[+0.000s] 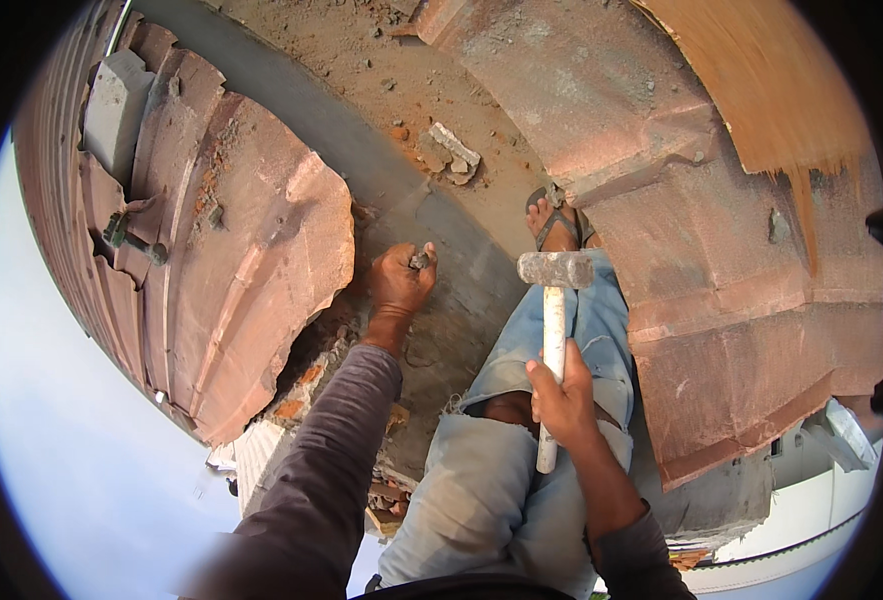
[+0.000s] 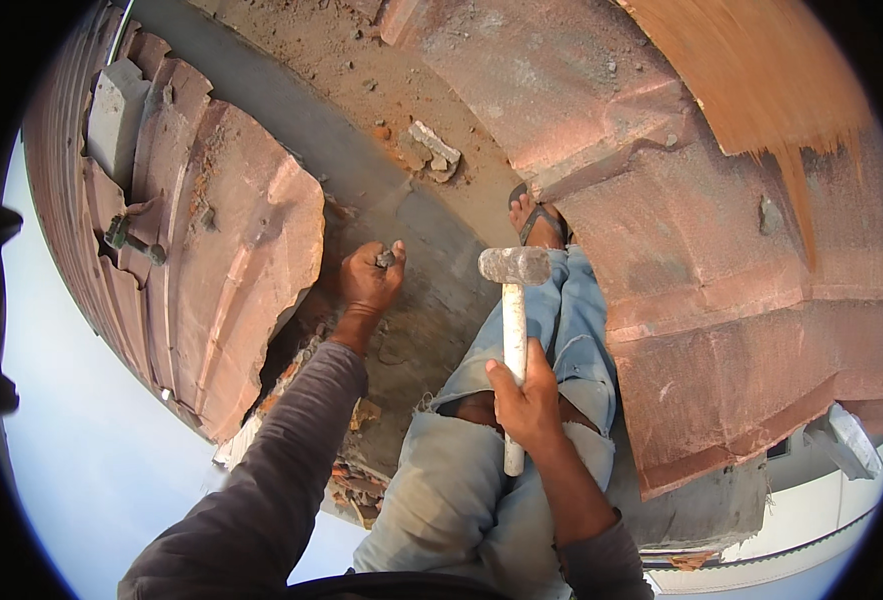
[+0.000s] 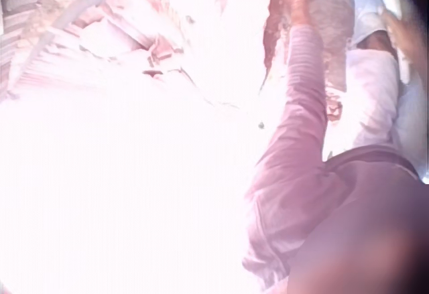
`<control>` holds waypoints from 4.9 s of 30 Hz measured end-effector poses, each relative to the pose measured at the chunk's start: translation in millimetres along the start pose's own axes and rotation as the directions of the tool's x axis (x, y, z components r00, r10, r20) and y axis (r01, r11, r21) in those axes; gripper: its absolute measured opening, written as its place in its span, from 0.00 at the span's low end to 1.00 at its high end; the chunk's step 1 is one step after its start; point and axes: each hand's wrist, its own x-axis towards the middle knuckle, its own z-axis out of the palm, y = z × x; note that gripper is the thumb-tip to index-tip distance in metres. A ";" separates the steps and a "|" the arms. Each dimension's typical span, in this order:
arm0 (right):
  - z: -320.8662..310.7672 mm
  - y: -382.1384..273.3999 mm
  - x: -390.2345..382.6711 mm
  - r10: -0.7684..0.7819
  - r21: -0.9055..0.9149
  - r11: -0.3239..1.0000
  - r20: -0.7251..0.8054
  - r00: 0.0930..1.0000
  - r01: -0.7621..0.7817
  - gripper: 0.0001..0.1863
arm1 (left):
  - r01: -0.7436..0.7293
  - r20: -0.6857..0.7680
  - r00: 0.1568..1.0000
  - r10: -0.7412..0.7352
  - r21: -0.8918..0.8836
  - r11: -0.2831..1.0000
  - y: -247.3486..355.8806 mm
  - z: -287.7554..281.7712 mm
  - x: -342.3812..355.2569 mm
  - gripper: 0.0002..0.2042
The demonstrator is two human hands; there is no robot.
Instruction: The person uses a cordless drill to drive screws into a corrugated metal roof sheet, then switches to a hammer to drive nails into the same sheet. The person adjusts the sheet position and continues fastening it to the roof structure.
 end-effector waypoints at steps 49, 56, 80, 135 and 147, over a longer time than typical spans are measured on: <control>37.0 -147.7 36.5 -0.422 0.459 0.728 -0.285 0.861 0.509 0.10 | 0.225 0.144 0.968 -0.206 -0.125 0.966 -31.5 -12.2 7.5 0.18; 125.1 -39.1 51.0 0.518 -0.238 0.844 0.129 0.846 -0.480 0.11 | 0.245 0.150 0.961 -0.233 -0.069 0.967 -37.2 -12.4 8.0 0.15; -7.3 -207.5 35.1 -0.613 0.360 0.580 -0.398 0.683 0.731 0.08 | 0.253 0.188 0.954 -0.233 -0.086 0.964 -33.6 -11.8 9.7 0.13; 128.0 -2.0 61.3 0.075 -0.499 0.863 -0.013 0.997 -0.071 0.15 | 0.215 0.138 0.967 -0.213 -0.006 0.976 -53.9 -1.2 5.5 0.12; 91.7 -119.3 54.3 -0.343 0.357 0.791 -0.414 0.843 0.497 0.10 | 0.304 0.205 0.935 -0.289 -0.048 0.951 -64.3 4.8 2.7 0.12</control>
